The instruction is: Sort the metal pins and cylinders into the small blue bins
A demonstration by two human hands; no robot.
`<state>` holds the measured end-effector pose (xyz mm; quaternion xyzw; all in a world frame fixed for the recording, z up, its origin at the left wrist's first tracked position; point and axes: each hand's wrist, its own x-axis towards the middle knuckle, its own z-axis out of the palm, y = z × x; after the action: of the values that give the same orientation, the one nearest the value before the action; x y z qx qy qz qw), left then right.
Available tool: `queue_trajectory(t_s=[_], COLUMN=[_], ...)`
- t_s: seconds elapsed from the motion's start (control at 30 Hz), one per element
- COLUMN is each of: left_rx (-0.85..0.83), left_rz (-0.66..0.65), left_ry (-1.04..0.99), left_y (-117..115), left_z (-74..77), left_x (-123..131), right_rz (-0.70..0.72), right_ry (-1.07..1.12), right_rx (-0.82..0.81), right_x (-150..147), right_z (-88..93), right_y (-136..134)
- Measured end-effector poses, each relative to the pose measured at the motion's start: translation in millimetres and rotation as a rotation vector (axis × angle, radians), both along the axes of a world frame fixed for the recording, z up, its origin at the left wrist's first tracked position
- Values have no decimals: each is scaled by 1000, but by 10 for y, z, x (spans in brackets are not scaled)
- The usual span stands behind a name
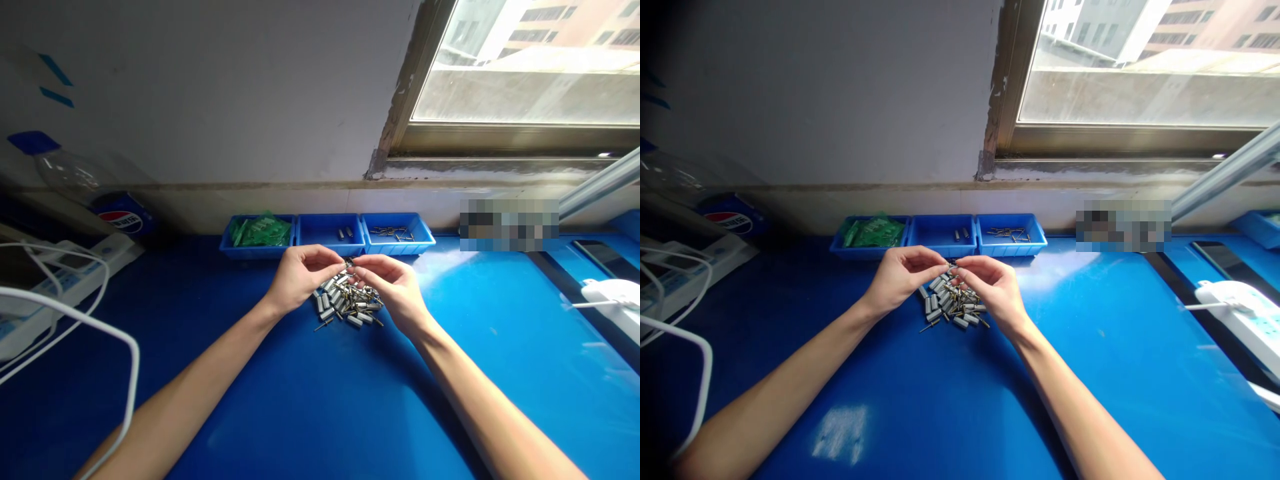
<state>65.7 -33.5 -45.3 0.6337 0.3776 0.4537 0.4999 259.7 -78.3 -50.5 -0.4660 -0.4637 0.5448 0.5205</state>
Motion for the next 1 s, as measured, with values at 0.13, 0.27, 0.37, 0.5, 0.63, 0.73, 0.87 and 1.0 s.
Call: queue_trajectory(t_s=[0.13, 0.27, 0.37, 0.5, 0.63, 0.73, 0.87, 1.0], left_rx=[159, 291, 267, 216, 216, 261, 374, 273], left_rz=[-22, -17, -22, -37, -51, -24, 39, 94], left_ry=[328, 915, 1171, 1220, 1150, 1118, 866, 479], left_y=[15, 39, 43, 57, 91, 102, 80, 45], left_z=[61, 185, 220, 167, 91, 74, 111, 151], left_x=[-58, -203, -275, -276, -248, -222, -165, -111], right_rz=[-40, -213, -258, -225, -195, -174, -151, -91], right_ry=[-33, -114, -130, -120, -148, -147, -134, -120], right_rx=[38, 148, 194, 196, 182, 169, 154, 112], right_x=[37, 72, 87, 78, 56, 51, 43, 18], right_z=[-54, -58, -53, -71, -93, -99, -82, -44], right_y=[33, 58, 60, 50, 46, 44, 33, 15])
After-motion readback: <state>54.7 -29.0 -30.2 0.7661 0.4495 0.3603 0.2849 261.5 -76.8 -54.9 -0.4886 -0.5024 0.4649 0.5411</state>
